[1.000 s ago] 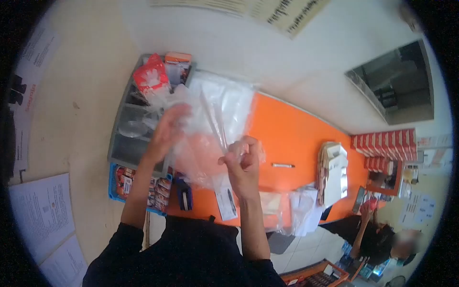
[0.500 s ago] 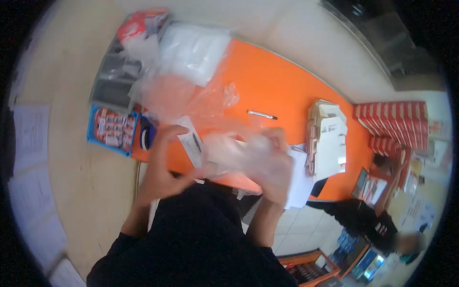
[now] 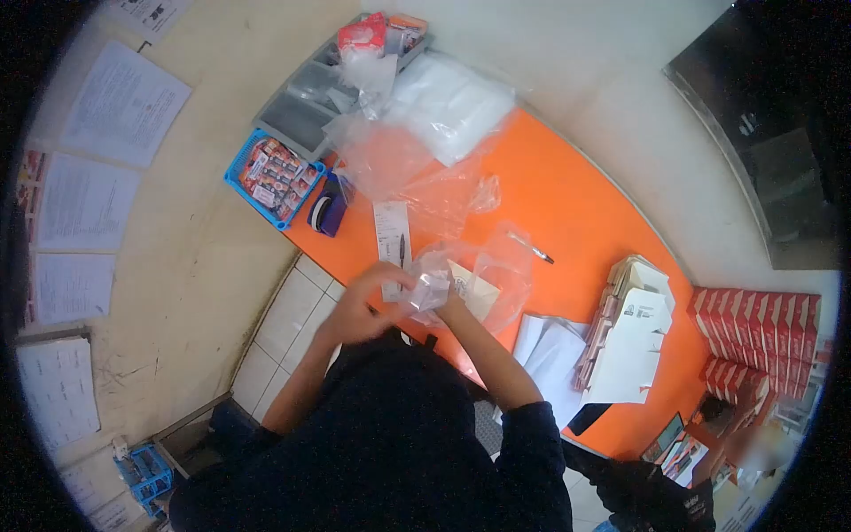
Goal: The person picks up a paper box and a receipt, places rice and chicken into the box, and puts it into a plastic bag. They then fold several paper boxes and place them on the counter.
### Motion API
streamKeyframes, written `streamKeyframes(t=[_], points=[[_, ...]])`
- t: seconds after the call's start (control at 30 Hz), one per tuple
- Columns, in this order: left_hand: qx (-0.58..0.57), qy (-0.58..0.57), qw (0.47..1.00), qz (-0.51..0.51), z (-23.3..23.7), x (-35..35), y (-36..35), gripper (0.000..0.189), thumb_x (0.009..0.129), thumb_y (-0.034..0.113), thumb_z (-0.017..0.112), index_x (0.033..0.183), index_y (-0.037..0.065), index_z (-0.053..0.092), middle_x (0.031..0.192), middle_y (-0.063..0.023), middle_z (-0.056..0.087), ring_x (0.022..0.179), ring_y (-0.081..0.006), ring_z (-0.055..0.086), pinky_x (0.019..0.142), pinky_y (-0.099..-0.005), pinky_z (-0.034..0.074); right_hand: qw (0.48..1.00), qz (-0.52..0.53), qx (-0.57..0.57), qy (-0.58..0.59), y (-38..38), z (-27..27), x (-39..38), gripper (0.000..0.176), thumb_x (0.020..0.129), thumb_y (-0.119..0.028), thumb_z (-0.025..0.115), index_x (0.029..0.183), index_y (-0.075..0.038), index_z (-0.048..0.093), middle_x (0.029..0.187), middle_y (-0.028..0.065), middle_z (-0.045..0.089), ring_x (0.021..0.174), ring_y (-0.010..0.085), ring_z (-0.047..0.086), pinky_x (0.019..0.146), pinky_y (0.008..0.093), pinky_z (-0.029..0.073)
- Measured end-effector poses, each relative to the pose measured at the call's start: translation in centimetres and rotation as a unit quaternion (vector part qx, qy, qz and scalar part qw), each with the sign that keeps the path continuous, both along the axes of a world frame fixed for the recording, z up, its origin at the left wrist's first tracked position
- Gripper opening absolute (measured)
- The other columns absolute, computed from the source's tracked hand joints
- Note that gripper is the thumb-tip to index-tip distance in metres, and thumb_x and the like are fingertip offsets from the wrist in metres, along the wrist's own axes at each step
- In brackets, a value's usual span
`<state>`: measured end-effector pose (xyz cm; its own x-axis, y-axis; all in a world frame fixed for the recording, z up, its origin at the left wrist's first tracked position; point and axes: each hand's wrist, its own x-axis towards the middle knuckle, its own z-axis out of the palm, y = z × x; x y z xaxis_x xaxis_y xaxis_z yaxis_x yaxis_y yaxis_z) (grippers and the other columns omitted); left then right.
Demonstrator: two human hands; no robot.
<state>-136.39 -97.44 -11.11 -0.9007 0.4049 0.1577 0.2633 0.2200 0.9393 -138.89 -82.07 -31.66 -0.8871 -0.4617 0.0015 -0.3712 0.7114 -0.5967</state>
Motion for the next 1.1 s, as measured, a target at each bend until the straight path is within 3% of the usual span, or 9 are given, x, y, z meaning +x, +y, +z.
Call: streamKeyframes(t=[0.07,0.23,0.37,0.47,0.57,0.77,0.83,0.97,1.1], points=[[0.175,-0.271,0.938,0.127,-5.4,-2.6,-2.3,0.031,0.088,0.021,0.07,0.108,-0.001,0.062,0.102,-0.0113,0.065,0.098,-0.0206,0.061,0.09,-0.034,0.047,0.977,0.088,0.193,-0.024,0.1,3.7,-2.2,0.019,0.088,-0.027,0.061,0.092,-0.009,0.065,0.088,0.0091,0.059,0.086,0.0224,0.06,0.082,0.0406,0.047],[-0.313,-0.174,0.895,0.267,-25.3,-8.7,-3.8,0.046,0.084,0.031,0.072,0.119,0.003,0.06,0.112,-0.0162,0.061,0.11,-0.0292,0.057,0.093,-0.0429,0.045,0.963,0.003,0.235,0.129,1.2,-0.3,-1.2,0.018,0.086,-0.022,0.058,0.098,-0.009,0.062,0.095,0.0063,0.059,0.095,0.024,0.054,0.091,0.0385,0.042],[-0.328,-0.058,0.913,0.235,-24.0,-9.6,-0.7,0.042,0.084,0.023,0.072,0.118,0.003,0.06,0.119,-0.0192,0.059,0.114,-0.0326,0.055,0.093,-0.047,0.045,0.935,-0.15,-0.111,-0.301,1.2,4.2,-1.8,0.027,0.083,-0.023,0.063,0.102,-0.004,0.06,0.104,0.0108,0.059,0.106,0.0293,0.053,0.094,0.0442,0.041],[-0.245,-0.097,0.94,0.215,-23.9,-10.1,-0.3,0.035,0.086,0.016,0.068,0.117,0.002,0.059,0.116,-0.0194,0.06,0.11,-0.034,0.058,0.09,-0.0434,0.047,0.93,-0.115,-0.296,-0.185,3.6,-0.7,0.3,0.039,0.081,-0.025,0.068,0.11,-0.002,0.058,0.108,0.0139,0.059,0.108,0.0337,0.054,0.095,0.0426,0.042],[-0.062,-0.044,0.967,0.242,-15.7,-8.9,0.6,0.027,0.092,0.011,0.061,0.117,0.0,0.057,0.108,-0.0176,0.062,0.101,-0.0302,0.061,0.086,-0.037,0.048,0.981,-0.126,-0.138,-0.04,4.5,4.3,0.8,0.043,0.081,-0.028,0.07,0.112,-0.002,0.056,0.107,0.0162,0.061,0.101,0.0349,0.058,0.089,0.0413,0.046],[0.118,0.03,0.979,0.162,2.2,-3.4,5.5,0.027,0.095,0.005,0.057,0.121,-0.001,0.053,0.113,-0.0144,0.061,0.102,-0.0204,0.06,0.088,-0.0332,0.048,0.962,-0.128,-0.132,-0.203,6.4,8.8,2.6,0.045,0.089,-0.018,0.061,0.129,-0.001,0.047,0.109,0.024,0.062,0.097,0.0406,0.062,0.085,0.0477,0.048],[0.25,-0.157,0.955,0.009,5.9,-1.9,8.5,0.037,0.094,0.004,0.059,0.128,0.001,0.048,0.116,-0.0133,0.06,0.105,-0.019,0.06,0.09,-0.0324,0.048,0.963,-0.157,-0.146,-0.165,7.7,8.5,4.2,0.042,0.09,-0.02,0.06,0.126,-0.001,0.049,0.107,0.0231,0.063,0.096,0.0392,0.062,0.084,0.0466,0.048],[0.245,-0.259,0.929,-0.1,3.0,-0.7,15.3,0.049,0.091,0.003,0.062,0.136,0.0,0.041,0.119,-0.0126,0.061,0.109,-0.0192,0.059,0.094,-0.0329,0.048,0.954,-0.286,-0.072,-0.054,11.4,5.6,7.5,0.036,0.092,-0.023,0.059,0.12,-0.002,0.053,0.103,0.0213,0.063,0.093,0.0364,0.063,0.084,0.0443,0.049],[0.021,-0.245,0.963,-0.107,-11.6,0.1,16.2,0.037,0.09,0.005,0.062,0.125,-0.004,0.055,0.113,-0.0132,0.066,0.104,-0.0186,0.062,0.091,-0.0318,0.049,0.922,-0.384,-0.049,-0.015,13.7,3.7,11.0,0.032,0.093,-0.026,0.058,0.114,-0.002,0.056,0.1,0.0194,0.064,0.091,0.0336,0.064,0.083,0.0421,0.05]])
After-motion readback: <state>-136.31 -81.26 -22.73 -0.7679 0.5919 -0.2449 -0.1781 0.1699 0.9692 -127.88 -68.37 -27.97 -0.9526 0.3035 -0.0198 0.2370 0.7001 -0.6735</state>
